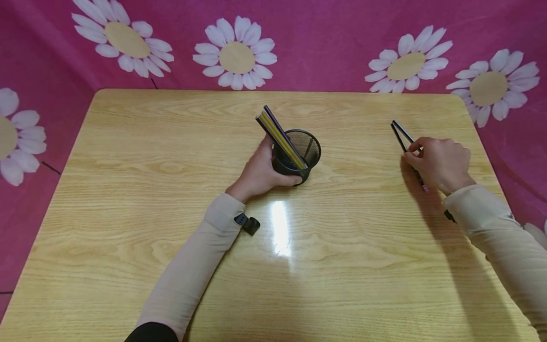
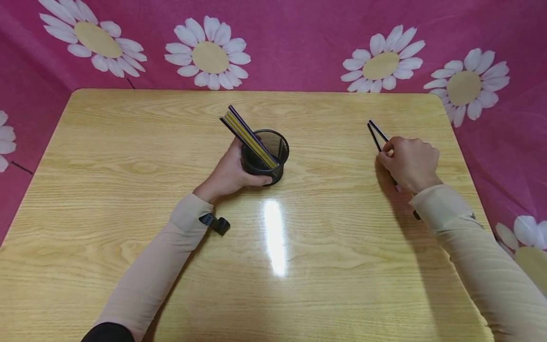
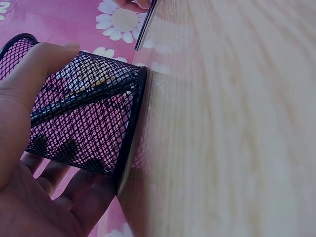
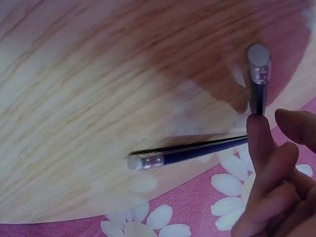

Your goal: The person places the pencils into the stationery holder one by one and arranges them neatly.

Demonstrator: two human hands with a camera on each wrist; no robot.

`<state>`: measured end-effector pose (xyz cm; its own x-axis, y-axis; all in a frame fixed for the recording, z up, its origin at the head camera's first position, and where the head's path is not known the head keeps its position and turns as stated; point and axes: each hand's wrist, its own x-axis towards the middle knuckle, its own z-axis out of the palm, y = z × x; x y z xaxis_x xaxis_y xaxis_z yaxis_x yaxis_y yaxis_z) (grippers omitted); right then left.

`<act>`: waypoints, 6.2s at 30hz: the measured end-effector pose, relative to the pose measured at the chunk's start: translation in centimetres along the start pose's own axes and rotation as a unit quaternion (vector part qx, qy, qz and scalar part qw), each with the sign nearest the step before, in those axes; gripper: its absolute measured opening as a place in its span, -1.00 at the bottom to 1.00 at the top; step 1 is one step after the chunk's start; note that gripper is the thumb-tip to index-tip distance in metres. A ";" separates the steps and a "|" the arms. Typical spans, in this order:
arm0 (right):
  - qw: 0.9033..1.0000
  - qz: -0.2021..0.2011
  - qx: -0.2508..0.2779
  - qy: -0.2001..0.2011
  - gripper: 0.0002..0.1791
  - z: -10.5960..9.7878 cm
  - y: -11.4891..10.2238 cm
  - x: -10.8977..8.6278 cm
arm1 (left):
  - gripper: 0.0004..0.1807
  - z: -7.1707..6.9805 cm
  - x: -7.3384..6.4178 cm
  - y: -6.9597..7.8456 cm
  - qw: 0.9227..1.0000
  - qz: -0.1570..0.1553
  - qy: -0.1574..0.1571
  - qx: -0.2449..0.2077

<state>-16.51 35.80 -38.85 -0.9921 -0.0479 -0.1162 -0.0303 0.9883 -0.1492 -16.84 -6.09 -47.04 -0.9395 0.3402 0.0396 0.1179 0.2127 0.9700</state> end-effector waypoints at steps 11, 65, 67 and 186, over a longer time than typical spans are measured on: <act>1.000 -0.002 -0.008 -0.014 -0.70 0.1 0.3 0.3 | 0.42 0.0 0.2 -0.1 1.000 -0.009 0.000 0.009; 0.953 -0.151 0.144 0.220 -0.80 -1.3 -6.6 -2.7 | 0.45 0.1 0.2 -0.4 1.000 -0.007 -0.001 0.019; 0.947 -0.160 0.156 0.229 -0.80 -1.2 -6.9 -2.7 | 0.44 0.1 0.3 -0.9 1.000 0.001 0.002 0.022; 0.848 -0.341 0.327 0.240 -0.85 1.4 -21.2 -0.1 | 0.26 0.0 0.7 -1.5 0.999 0.038 0.004 0.004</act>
<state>-15.59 14.69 -37.06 -0.7111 -0.3561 0.6062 -0.6985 0.4555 -0.5519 -17.69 -6.22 -48.48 -0.9302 0.3485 0.1150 0.1914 0.1934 0.9623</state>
